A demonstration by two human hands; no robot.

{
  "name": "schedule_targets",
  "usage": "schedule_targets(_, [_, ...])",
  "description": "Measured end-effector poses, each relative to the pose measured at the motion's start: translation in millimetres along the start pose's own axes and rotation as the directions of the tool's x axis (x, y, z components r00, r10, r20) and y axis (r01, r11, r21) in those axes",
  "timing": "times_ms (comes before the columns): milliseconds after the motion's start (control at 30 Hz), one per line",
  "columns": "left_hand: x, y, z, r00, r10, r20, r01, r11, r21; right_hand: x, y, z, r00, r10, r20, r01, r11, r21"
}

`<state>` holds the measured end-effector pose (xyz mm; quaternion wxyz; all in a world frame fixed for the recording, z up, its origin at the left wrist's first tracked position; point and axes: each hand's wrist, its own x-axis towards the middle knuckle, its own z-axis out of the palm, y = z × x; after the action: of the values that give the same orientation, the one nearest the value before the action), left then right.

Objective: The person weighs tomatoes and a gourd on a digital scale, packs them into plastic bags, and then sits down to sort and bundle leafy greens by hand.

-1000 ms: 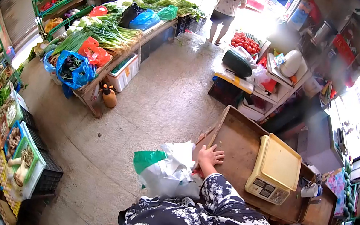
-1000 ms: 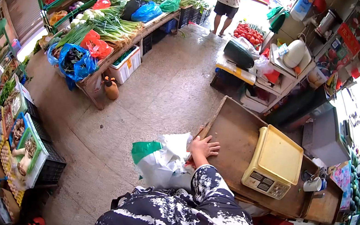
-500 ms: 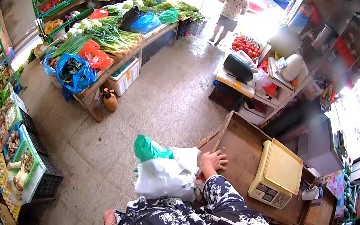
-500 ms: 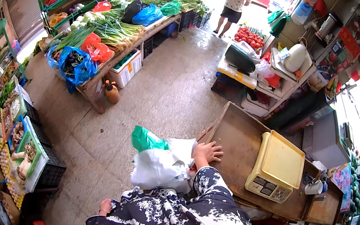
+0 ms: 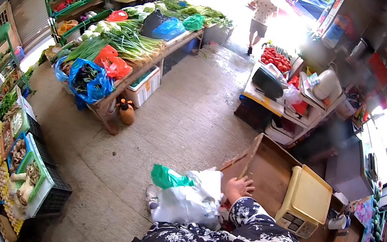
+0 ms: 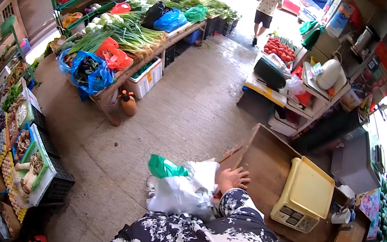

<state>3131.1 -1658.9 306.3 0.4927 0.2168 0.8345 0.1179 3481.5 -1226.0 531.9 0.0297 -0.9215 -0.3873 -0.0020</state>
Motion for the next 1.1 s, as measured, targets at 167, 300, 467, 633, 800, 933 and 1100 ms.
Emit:
schedule_targets(167, [21, 20, -8, 0.998, -0.053, 0.042, 0.055, 0.997, -0.045, 1, 3, 5, 0.999, -0.023, -0.038, 0.022, 1.000, -0.016])
schedule_targets(300, [48, 32, -36, 0.998, -0.033, 0.052, 0.038, 0.995, -0.095, -1, 2, 3, 0.998, -0.016, -0.058, 0.014, 0.999, -0.034])
schedule_targets(467, [91, 56, -89, 0.999, -0.036, 0.040, 0.052, 0.845, -0.532, -10, -5, -13, 0.998, -0.009, -0.055, 0.007, 0.999, -0.034])
schedule_targets(633, [119, 106, -146, 0.982, -0.178, 0.068, 0.148, 0.485, -0.862, -8, -4, -6, 0.996, -0.003, -0.088, 0.002, 1.000, -0.011])
schedule_targets(800, [132, 130, -167, 0.982, -0.190, 0.003, 0.102, 0.513, -0.852, -5, 1, 2, 0.992, -0.037, -0.124, 0.037, 0.999, 0.002])
schedule_targets(933, [136, 130, -178, 0.989, -0.148, -0.010, 0.090, 0.651, -0.754, -3, 6, 6, 0.990, -0.091, -0.103, 0.093, 0.996, 0.014])
schedule_targets(1100, [159, 106, -195, 0.989, 0.093, -0.116, -0.132, 0.904, -0.407, -4, -4, 10, 0.994, -0.073, -0.086, 0.079, 0.994, 0.076])
